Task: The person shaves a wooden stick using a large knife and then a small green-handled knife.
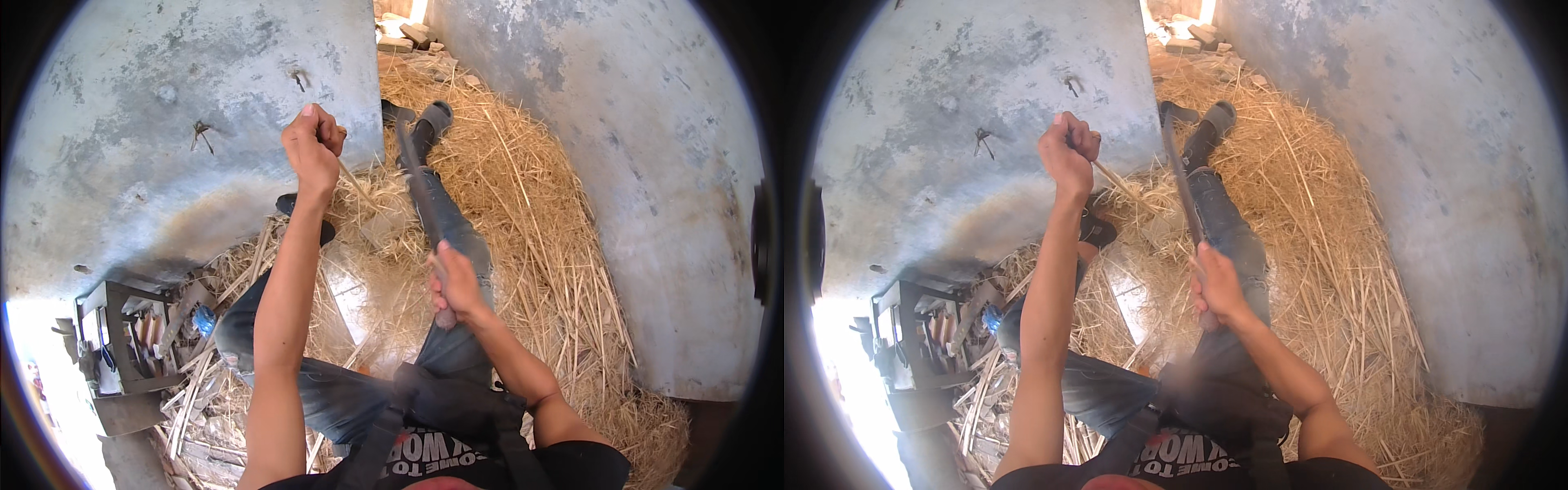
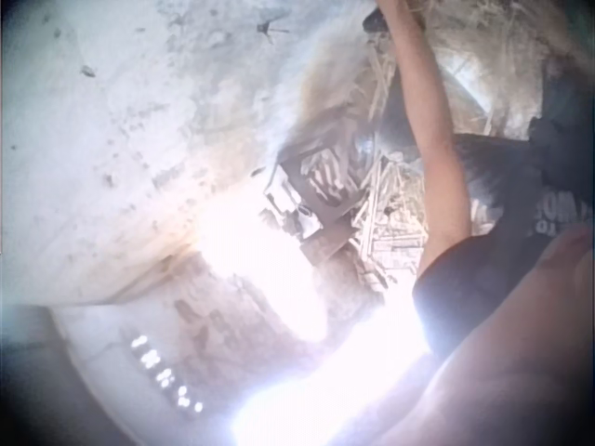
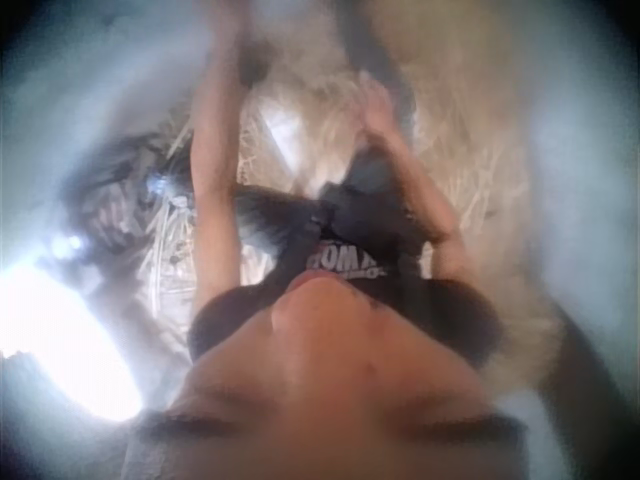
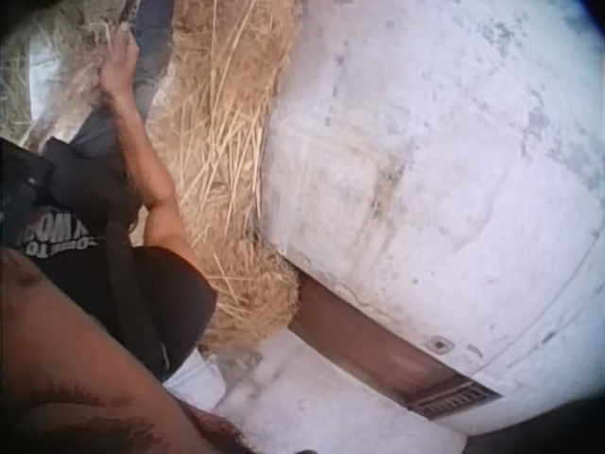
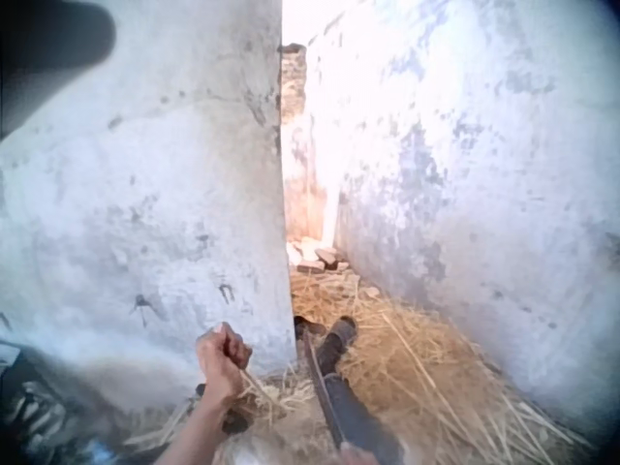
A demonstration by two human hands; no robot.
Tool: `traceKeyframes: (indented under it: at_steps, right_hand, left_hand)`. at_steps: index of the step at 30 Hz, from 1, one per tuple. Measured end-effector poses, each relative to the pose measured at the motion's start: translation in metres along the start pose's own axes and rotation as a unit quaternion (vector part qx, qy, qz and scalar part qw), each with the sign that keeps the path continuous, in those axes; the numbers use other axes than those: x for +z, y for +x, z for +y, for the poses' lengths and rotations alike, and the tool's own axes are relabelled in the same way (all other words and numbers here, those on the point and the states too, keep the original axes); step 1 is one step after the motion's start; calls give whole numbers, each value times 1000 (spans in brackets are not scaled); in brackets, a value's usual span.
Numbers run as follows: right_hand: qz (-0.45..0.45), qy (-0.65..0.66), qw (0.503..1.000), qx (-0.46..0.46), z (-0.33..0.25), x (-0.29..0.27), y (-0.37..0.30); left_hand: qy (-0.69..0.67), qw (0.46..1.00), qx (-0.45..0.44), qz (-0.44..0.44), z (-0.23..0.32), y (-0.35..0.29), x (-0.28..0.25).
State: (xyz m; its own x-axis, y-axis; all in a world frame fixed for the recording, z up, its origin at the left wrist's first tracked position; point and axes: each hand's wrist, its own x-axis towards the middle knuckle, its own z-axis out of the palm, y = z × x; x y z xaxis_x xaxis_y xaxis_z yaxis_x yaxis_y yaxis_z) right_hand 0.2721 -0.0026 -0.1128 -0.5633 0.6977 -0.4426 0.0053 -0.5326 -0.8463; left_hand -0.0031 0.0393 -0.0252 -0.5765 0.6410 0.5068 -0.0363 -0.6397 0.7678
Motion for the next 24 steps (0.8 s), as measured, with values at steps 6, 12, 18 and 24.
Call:
traceKeyframes:
  at_steps: [6,12,18,24]
  right_hand:
    - [22,2,936,-351,-16,35,-9]
    - [51,-78,995,39,43,-17,2]
    - [55,39,972,-226,-69,2,-22]
    - [25,69,960,-272,-34,24,-34]
  left_hand:
    - [15,999,13,25,-8,4,15]
    - [-1,999,43,22,-22,-1,19]
    - [14,998,13,53,-11,3,14]
    - [32,998,3,55,-1,-5,37]
